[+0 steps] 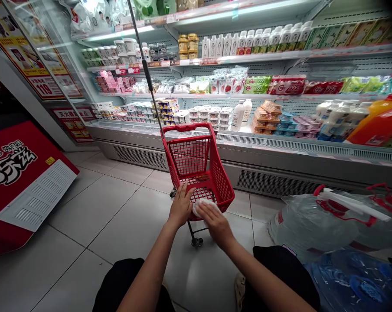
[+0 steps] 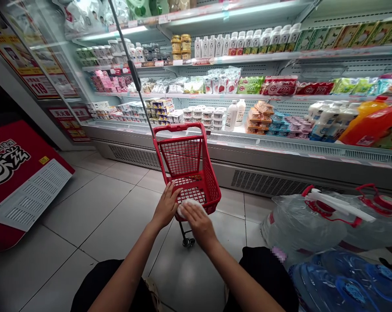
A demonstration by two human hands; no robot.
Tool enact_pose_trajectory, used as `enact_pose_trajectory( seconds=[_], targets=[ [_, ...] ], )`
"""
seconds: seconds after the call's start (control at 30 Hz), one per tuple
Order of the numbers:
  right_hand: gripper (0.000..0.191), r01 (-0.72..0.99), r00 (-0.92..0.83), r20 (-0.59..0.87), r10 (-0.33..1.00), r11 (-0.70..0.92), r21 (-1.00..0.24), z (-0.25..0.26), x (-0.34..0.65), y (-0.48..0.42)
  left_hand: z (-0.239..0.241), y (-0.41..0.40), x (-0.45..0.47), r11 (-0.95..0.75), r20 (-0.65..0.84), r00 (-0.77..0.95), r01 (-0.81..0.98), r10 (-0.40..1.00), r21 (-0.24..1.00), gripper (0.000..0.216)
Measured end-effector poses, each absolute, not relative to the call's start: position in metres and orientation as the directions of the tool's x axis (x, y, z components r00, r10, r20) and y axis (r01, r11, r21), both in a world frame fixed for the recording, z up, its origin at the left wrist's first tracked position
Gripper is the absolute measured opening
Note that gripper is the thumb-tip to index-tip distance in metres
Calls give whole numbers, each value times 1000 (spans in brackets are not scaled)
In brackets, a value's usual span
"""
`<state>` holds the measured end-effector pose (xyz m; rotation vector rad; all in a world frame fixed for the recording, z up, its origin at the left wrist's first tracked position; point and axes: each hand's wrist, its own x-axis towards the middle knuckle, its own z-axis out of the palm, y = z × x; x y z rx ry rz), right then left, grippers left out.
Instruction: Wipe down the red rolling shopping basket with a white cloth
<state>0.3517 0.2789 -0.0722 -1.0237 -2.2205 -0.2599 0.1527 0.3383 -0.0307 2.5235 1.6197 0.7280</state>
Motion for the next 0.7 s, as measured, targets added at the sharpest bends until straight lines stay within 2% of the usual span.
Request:
enact_pose_trajectory(
  seconds=[0.1, 0.2, 0.37, 0.57, 0.7],
  targets=[
    [63, 664, -558, 630, 540, 746, -50, -70, 349, 278, -28, 336, 146, -451, 351, 344, 843, 871, 293, 63],
    [65, 620, -615, 599, 513, 784, -34, -68, 395, 283, -24, 333, 137, -469, 328, 373, 834, 868, 291, 61],
    [64, 720, -468, 654, 595, 685, -108, -68, 462, 295, -21, 333, 127, -518, 312, 431, 802, 847, 298, 56],
    [66, 725, -408, 680, 609, 669, -164, -70, 421, 289, -16, 343, 114, -537, 321, 457, 810, 830, 237, 55],
    [65, 690, -477, 652, 589, 710, -137, -62, 397, 289, -13, 341, 121, -427, 334, 367, 896, 868, 124, 59]
  ],
)
